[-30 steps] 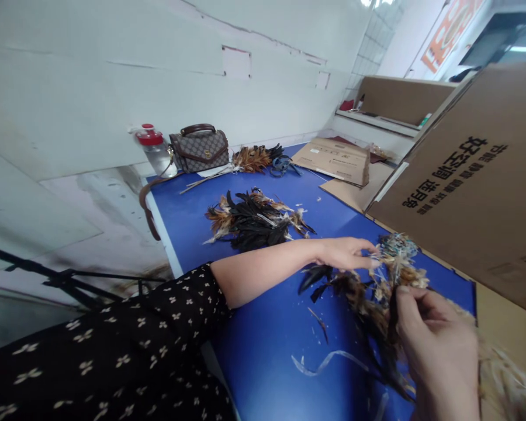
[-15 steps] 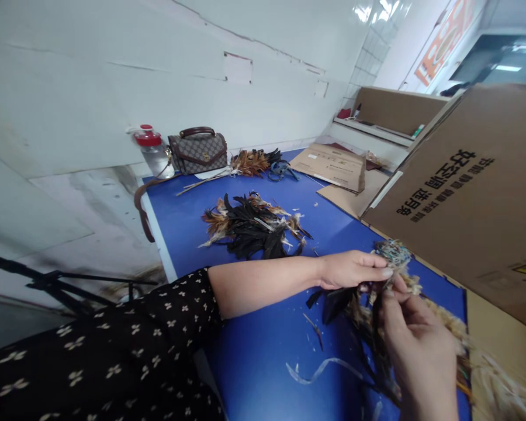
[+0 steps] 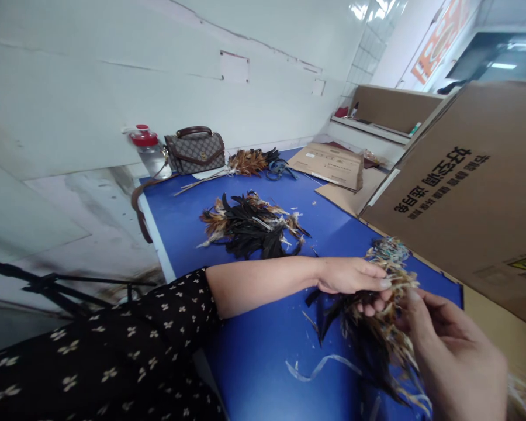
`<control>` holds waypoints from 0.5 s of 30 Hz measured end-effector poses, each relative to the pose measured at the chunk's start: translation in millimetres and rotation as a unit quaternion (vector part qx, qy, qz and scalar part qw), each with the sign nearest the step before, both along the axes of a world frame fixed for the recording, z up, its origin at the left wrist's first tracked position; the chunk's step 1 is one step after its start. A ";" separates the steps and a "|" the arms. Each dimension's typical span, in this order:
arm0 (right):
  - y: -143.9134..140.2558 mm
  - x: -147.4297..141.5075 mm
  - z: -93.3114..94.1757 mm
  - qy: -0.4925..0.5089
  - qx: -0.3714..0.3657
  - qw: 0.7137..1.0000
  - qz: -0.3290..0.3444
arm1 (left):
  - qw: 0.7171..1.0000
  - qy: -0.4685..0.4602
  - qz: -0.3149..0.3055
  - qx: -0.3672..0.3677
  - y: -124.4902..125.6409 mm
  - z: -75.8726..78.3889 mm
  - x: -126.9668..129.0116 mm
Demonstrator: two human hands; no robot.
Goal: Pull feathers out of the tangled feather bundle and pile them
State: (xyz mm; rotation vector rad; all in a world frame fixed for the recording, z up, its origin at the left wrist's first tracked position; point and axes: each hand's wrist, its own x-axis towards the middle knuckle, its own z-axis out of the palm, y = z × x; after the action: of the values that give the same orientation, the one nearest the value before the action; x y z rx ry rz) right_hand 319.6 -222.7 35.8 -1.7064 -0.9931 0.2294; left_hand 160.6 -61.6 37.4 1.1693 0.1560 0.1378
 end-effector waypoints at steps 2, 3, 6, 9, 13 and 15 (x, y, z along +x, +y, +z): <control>-2.1 1.3 1.1 0.011 0.010 1.000 0.011 | 1.000 -0.008 -0.028 -0.004 -3.3 -0.8 -2.7; -2.6 1.8 1.6 0.015 0.011 1.000 0.017 | 0.999 -0.012 -0.037 -0.005 -4.9 -1.3 -3.7; -1.5 2.8 1.2 0.022 0.021 0.999 0.023 | 0.998 -0.006 -0.068 -0.011 -8.1 -2.5 -5.5; 0.6 2.9 -1.0 0.016 0.031 0.999 0.026 | 0.994 0.003 -0.109 -0.020 -8.0 -3.4 -7.0; 0.2 -0.3 -2.0 -0.006 0.033 0.999 0.032 | 0.989 0.001 -0.146 -0.028 -5.0 -2.4 -10.6; -0.2 -2.2 -1.2 -0.041 0.028 0.998 0.039 | 0.987 0.008 -0.156 -0.025 -4.6 0.4 -13.0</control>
State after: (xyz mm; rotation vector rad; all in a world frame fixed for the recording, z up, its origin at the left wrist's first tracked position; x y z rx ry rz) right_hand 317.4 -222.9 34.5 -1.6379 -1.1173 0.1819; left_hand 147.6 -66.2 37.8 1.1309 -0.0104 -0.1508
